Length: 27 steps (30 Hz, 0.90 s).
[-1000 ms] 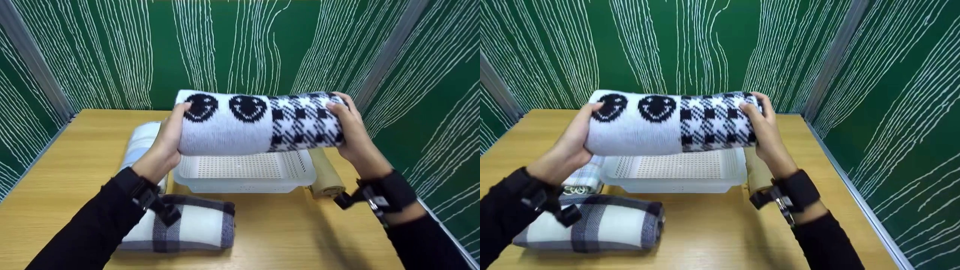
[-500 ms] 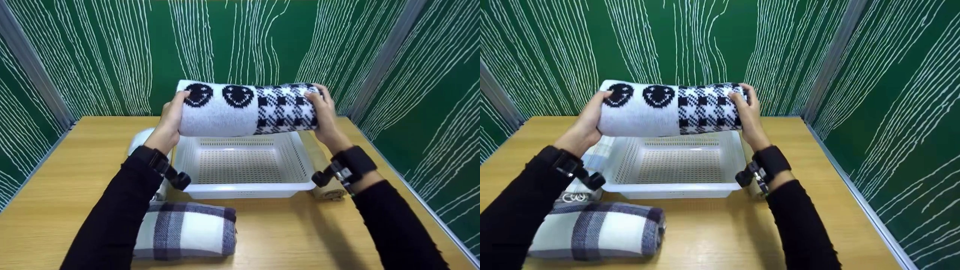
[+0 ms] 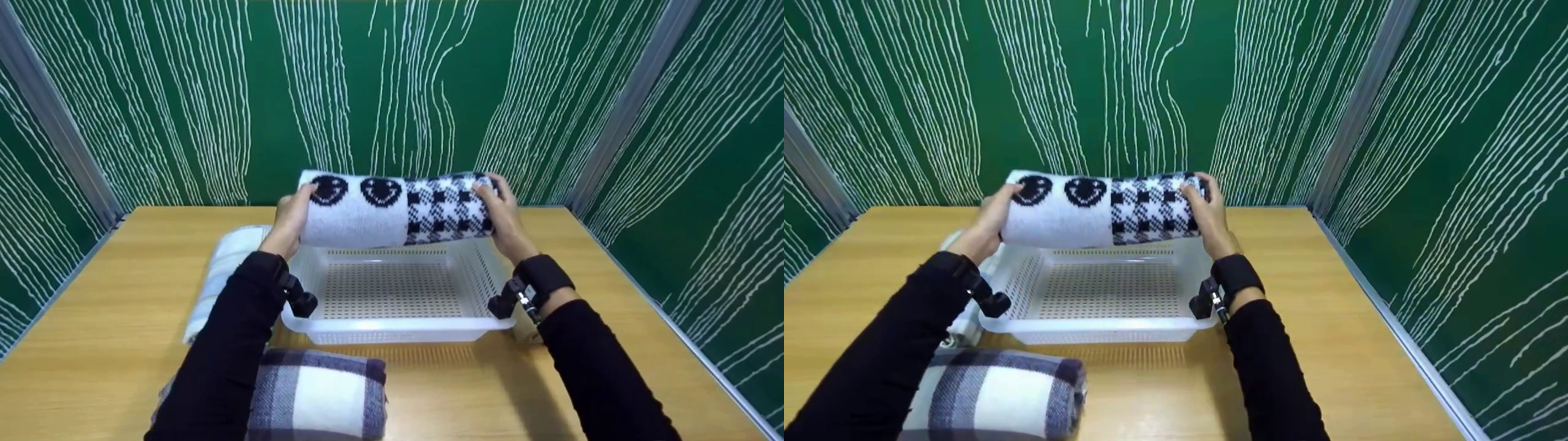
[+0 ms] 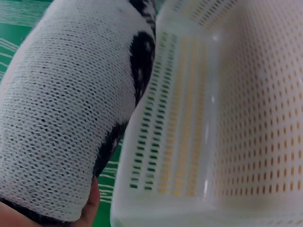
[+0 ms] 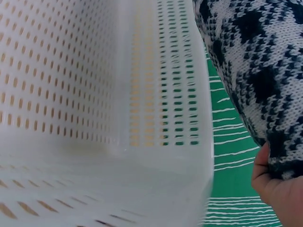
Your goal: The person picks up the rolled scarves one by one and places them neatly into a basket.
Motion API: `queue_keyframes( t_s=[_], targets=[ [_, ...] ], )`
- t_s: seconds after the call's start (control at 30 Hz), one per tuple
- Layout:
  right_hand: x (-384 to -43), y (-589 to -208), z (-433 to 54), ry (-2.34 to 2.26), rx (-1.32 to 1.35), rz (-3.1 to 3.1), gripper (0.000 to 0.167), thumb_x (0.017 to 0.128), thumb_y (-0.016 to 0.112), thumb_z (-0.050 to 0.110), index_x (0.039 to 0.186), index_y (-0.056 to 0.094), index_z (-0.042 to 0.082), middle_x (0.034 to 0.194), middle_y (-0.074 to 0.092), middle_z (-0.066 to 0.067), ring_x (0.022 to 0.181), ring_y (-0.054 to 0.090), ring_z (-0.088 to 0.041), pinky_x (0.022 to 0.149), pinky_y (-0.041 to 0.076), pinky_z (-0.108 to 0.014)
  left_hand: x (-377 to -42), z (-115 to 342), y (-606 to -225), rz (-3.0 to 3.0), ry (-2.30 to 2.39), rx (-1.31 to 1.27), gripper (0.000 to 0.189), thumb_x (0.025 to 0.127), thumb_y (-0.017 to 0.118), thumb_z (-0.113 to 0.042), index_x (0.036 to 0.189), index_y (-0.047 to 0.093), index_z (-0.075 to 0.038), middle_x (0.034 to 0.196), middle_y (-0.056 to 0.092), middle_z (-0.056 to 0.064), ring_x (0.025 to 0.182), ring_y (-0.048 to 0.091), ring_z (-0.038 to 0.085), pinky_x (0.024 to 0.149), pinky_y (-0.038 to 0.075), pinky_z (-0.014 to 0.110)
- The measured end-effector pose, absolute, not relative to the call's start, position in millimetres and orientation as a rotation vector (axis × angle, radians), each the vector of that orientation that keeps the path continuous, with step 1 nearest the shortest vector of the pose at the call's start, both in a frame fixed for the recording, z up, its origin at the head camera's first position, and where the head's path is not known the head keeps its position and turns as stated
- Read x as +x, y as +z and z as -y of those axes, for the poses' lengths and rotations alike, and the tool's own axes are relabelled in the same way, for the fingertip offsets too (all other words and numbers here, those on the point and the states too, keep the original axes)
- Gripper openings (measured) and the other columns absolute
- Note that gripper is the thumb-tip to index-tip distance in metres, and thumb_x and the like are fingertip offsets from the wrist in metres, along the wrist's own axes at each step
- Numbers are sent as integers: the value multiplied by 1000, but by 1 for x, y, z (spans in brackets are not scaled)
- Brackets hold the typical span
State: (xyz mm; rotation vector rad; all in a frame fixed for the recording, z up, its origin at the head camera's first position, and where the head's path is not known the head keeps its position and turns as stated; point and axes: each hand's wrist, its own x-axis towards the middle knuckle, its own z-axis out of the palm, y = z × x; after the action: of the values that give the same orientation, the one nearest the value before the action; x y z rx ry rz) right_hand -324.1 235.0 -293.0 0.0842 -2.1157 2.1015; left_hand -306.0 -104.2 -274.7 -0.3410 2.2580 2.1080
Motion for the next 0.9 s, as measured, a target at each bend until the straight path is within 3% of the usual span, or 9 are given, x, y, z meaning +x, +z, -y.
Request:
queue_keyframes(
  t_s=[0.13, 0.37, 0.6, 0.67, 0.77, 0.9],
  targets=[
    [-328, -306, -233, 2104, 48, 2192, 53, 95, 52, 34, 142, 34, 18, 143, 30, -15, 125, 36, -36, 102, 35, -49, -310, 107, -292, -2343, 2019, -344, 54, 96, 42, -41, 131, 44, 0, 138, 40, 13, 125, 38, 24, 106, 31, 36],
    [-332, -319, -237, 2154, 5, 2283, 54, 98, 48, 36, 144, 28, 17, 146, 26, -15, 129, 33, -37, 105, 32, -50, -311, 109, -300, -2426, 1881, -279, 61, 101, 34, -35, 146, 21, 4, 150, 26, 19, 136, 26, 29, 111, 25, 38],
    [-335, -316, -237, 2048, -101, 2400, 70, 96, 50, 42, 144, 10, 10, 148, 18, -22, 131, 33, -35, 107, 33, -43, -312, 102, -295, -2529, 1817, -126, 46, 104, 25, -24, 145, 14, -7, 148, 26, 22, 137, 25, 30, 111, 23, 41],
    [-336, -314, -236, 2006, -123, 2439, 72, 95, 50, 44, 142, 10, 7, 146, 21, -24, 130, 35, -35, 106, 34, -42, -312, 100, -294, -2555, 1803, -93, 41, 105, 23, -22, 141, 13, -8, 143, 32, 24, 132, 31, 31, 108, 27, 40],
    [-337, -313, -234, 1957, -99, 2497, 72, 95, 50, 43, 141, 13, 1, 144, 24, -25, 130, 35, -35, 107, 33, -41, -314, 98, -295, -2596, 1798, -71, 32, 104, 23, -20, 132, 14, -6, 120, 45, 25, 113, 44, 31, 91, 37, 35],
    [-339, -314, -229, 1863, -34, 2579, 68, 97, 47, 41, 138, 16, -3, 142, 24, -26, 133, 28, -34, 110, 26, -41, -317, 95, -298, -2653, 1765, -80, 25, 104, 23, -18, 123, 15, -5, 91, 41, 14, 87, 43, 27, 69, 33, 30]
  ],
)
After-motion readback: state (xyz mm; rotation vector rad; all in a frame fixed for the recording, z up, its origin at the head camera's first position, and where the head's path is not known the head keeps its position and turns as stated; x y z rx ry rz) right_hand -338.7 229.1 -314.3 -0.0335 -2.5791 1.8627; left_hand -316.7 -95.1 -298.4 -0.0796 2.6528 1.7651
